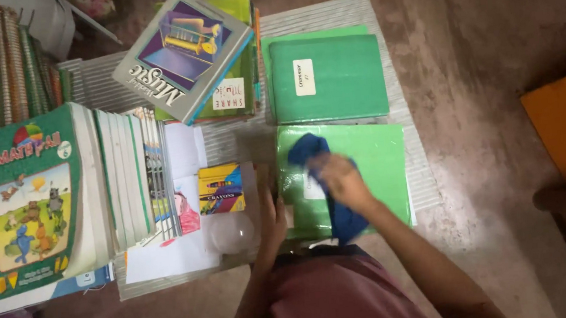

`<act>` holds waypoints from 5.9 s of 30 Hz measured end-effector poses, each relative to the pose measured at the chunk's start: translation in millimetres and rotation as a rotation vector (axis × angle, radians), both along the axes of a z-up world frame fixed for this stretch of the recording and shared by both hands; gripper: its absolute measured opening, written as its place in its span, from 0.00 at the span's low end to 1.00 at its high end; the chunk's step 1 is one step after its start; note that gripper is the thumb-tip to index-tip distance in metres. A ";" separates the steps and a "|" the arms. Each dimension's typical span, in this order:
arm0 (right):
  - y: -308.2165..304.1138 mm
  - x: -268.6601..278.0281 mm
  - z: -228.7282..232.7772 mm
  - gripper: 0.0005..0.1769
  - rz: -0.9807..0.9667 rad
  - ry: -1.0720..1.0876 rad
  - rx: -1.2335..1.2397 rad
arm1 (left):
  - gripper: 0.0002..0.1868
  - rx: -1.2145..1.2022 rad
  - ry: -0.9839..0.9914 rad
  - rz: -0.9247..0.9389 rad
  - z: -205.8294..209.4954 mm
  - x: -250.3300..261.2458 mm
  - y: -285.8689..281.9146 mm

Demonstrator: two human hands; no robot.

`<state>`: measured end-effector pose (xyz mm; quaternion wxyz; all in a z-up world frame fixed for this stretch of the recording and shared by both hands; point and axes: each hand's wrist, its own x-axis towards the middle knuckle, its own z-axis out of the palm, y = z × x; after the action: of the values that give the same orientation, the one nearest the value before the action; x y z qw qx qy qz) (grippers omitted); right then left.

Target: Wiping the covers of green folders with a blue cloth.

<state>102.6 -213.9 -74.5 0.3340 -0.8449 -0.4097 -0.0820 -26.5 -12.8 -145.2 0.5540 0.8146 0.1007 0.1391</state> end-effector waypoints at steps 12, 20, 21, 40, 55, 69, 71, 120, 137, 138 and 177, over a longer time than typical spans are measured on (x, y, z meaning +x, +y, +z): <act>-24.3 -46.2 55.2 0.34 -0.255 -0.028 -0.481 | 0.31 -0.141 0.051 -0.057 -32.5 -6.8 1.9; 37.1 -50.4 6.2 0.38 -0.083 -0.117 -0.566 | 0.28 0.272 0.065 0.054 8.6 -1.1 7.3; 49.1 -26.3 12.6 0.34 -0.140 -0.197 -0.460 | 0.32 0.069 0.047 0.004 0.3 1.6 5.4; 12.2 -102.5 10.4 0.39 -0.325 -0.010 -0.576 | 0.35 -0.246 0.068 -0.025 16.8 -4.5 -1.0; -55.3 23.8 8.3 0.35 -0.761 -0.112 -0.454 | 0.37 -0.084 0.032 -0.082 48.1 2.4 6.4; -17.0 -110.8 27.1 0.38 -0.441 -0.060 -0.548 | 0.38 -0.076 0.061 -0.060 2.4 -4.1 7.5; 2.4 -94.9 27.5 0.38 -0.345 -0.063 -0.510 | 0.39 -0.030 0.037 -0.076 -9.8 -4.4 5.4; -50.9 8.5 7.8 0.36 -0.795 0.028 -0.476 | 0.38 0.627 -0.250 -0.448 59.7 4.7 2.1; -97.7 -118.3 41.5 0.47 -0.428 -0.097 -0.586 | 0.51 0.952 -0.244 -0.941 49.5 38.3 -16.3; -96.1 -122.8 38.9 0.51 -0.439 -0.109 -0.624 | 0.44 0.970 -0.186 -1.003 54.5 38.1 -16.9; 4.6 -38.4 38.7 0.18 -0.539 0.303 -0.033 | 0.42 -1.622 0.825 -0.130 11.6 -10.9 -0.6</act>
<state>64.2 -209.3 -35.8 0.3438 -0.9310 -0.1176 -0.0344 -37.4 -13.4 -133.6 0.8837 0.1644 0.3114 -0.3083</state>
